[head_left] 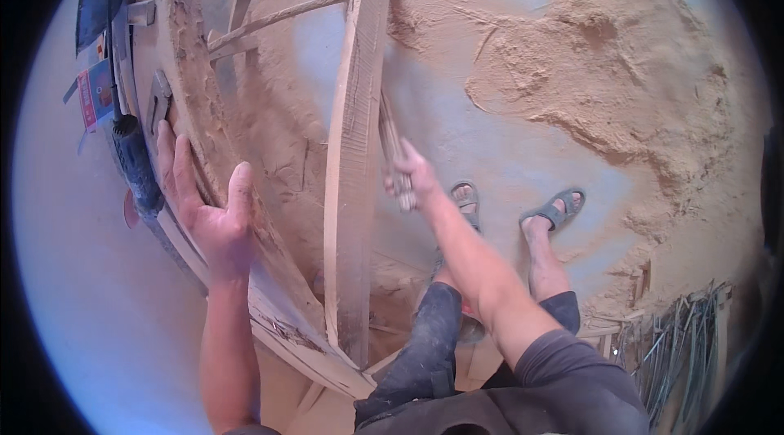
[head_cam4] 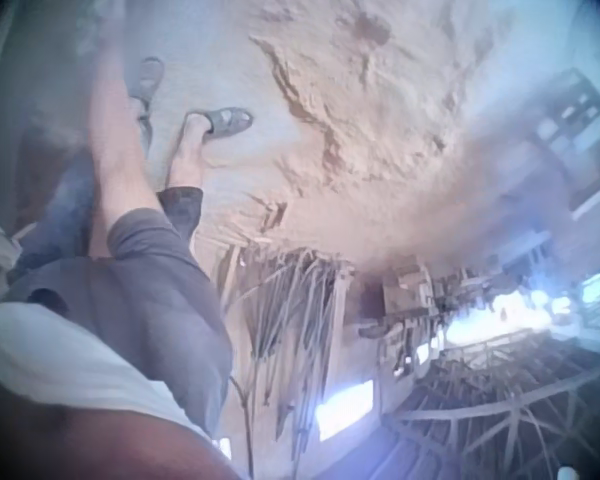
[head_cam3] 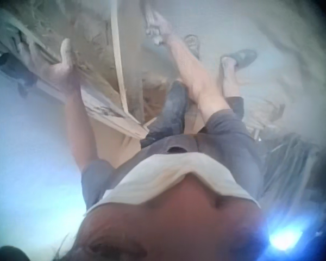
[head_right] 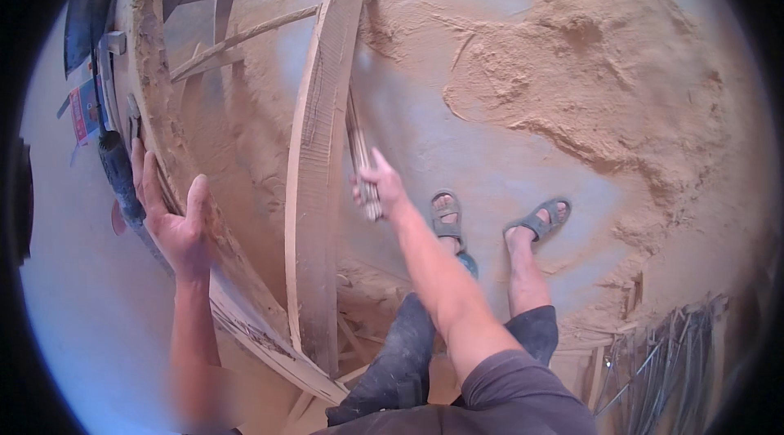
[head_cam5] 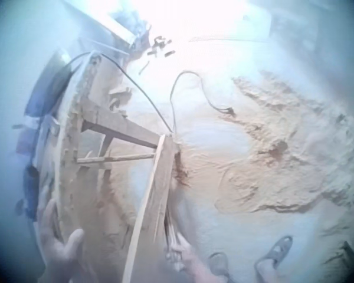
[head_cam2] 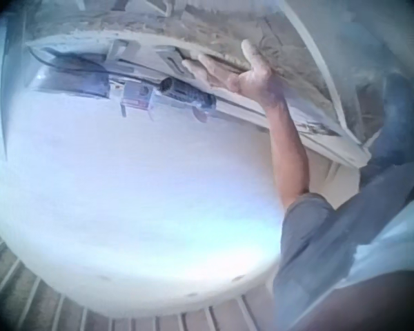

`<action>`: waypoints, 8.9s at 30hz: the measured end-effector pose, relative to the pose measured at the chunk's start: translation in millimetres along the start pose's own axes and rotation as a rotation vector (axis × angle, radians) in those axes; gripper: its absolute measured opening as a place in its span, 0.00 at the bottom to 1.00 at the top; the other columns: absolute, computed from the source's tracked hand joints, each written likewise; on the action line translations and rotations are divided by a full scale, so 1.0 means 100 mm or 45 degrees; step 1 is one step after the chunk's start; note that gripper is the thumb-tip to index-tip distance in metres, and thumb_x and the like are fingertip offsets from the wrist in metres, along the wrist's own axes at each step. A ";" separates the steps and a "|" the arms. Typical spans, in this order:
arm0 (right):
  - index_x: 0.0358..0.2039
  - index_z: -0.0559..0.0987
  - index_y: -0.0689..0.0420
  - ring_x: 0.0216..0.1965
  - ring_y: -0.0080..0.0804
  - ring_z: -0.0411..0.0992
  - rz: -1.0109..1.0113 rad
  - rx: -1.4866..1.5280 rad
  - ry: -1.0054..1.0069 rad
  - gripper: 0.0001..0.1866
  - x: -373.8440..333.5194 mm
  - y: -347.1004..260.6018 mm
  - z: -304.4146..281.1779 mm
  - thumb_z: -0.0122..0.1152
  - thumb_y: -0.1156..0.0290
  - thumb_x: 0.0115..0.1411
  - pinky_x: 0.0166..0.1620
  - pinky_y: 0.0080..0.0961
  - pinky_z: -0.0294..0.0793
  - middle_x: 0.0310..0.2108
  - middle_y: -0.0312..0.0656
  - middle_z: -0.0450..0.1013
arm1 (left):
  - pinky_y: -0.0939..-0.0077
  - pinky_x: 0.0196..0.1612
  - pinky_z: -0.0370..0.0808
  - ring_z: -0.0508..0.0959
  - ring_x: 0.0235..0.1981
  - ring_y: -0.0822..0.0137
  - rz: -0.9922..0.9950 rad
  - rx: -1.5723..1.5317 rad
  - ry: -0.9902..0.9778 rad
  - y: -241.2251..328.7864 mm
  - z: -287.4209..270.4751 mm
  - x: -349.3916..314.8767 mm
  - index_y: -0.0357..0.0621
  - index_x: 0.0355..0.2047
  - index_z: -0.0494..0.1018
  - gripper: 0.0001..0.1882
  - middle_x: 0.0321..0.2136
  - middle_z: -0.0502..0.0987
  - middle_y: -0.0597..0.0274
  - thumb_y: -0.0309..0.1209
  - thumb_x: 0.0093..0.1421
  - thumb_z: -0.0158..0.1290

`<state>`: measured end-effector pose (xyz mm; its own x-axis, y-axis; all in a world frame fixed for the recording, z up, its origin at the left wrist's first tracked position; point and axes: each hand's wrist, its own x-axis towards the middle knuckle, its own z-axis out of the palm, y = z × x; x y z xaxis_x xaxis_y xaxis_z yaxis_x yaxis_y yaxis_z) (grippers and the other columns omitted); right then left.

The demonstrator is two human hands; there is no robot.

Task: The person sweeps sawdust and debris across a workshop floor using a long-handled broom. They move a bucket and a wooden stool out of the way to clear the area, then continue sweeping the remaining dust into a pile.

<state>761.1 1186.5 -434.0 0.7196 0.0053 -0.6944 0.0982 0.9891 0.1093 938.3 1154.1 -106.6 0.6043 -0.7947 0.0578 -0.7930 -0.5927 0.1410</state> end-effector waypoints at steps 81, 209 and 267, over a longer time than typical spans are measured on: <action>0.73 0.35 0.52 0.21 0.33 0.73 -0.510 -0.259 0.987 0.53 -4.25 -2.58 -0.68 0.59 0.81 0.56 0.19 0.30 0.74 0.28 0.49 0.73 | 0.51 0.70 0.51 0.54 0.70 0.44 0.191 0.103 0.127 -0.28 0.00 -0.03 0.40 0.62 0.66 0.38 0.70 0.55 0.50 0.37 0.51 0.63; 0.69 0.58 0.56 0.17 0.31 0.72 -0.567 0.336 1.187 0.41 -3.88 -5.11 0.71 0.59 0.81 0.54 0.17 0.29 0.71 0.22 0.43 0.72 | 0.67 0.59 0.71 0.78 0.54 0.53 -0.098 -0.377 -1.452 2.46 0.46 3.06 0.30 0.63 0.63 0.29 0.52 0.78 0.42 0.26 0.61 0.51; 0.37 0.77 0.61 0.15 0.27 0.72 -0.474 0.448 1.325 0.14 -4.99 -6.92 0.12 0.66 0.77 0.49 0.13 0.27 0.64 0.19 0.40 0.72 | 0.64 0.58 0.72 0.77 0.56 0.51 0.320 -0.242 -1.566 6.39 0.92 5.97 0.31 0.66 0.59 0.30 0.56 0.74 0.39 0.28 0.63 0.48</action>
<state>342.4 497.3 -154.5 -0.2916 0.0027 -0.9565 0.4886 0.8601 -0.1465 785.0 289.1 -73.5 -0.1125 -0.5394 -0.8345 -0.7897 -0.4612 0.4045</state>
